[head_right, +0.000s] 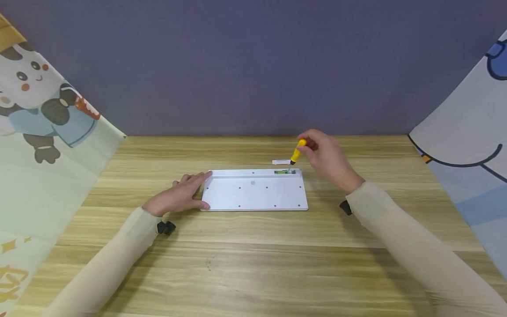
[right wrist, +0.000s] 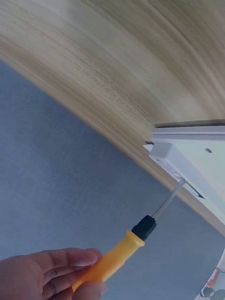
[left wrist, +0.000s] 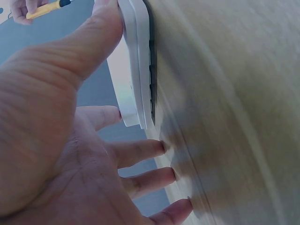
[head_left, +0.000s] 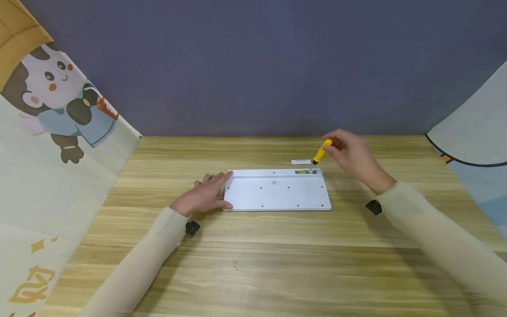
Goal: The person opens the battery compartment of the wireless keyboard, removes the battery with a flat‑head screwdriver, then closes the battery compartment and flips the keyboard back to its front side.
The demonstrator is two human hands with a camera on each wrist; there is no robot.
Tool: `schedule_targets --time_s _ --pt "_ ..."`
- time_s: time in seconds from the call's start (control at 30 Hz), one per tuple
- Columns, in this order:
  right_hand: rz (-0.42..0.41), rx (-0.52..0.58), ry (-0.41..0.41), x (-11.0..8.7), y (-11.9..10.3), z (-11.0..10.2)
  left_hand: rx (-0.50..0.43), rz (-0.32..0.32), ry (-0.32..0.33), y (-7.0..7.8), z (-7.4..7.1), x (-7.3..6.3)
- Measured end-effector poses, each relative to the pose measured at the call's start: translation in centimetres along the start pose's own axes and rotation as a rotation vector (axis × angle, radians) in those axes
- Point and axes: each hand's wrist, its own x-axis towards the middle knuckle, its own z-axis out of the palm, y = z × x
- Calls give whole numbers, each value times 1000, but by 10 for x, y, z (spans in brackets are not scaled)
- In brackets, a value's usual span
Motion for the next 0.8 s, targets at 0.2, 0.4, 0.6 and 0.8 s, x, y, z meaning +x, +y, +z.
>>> schedule_targets --time_s 0.2,0.4,0.6,0.8 --pt "55 3 -9 -1 4 -4 14 0 4 -2 1 2" --pt "138 61 -14 -5 8 -6 17 9 3 -3 1 0" --pt "169 63 -12 -12 11 -6 11 18 -2 -3 1 -5" --pt "213 64 -15 -17 11 -6 16 33 -2 -5 2 -8"
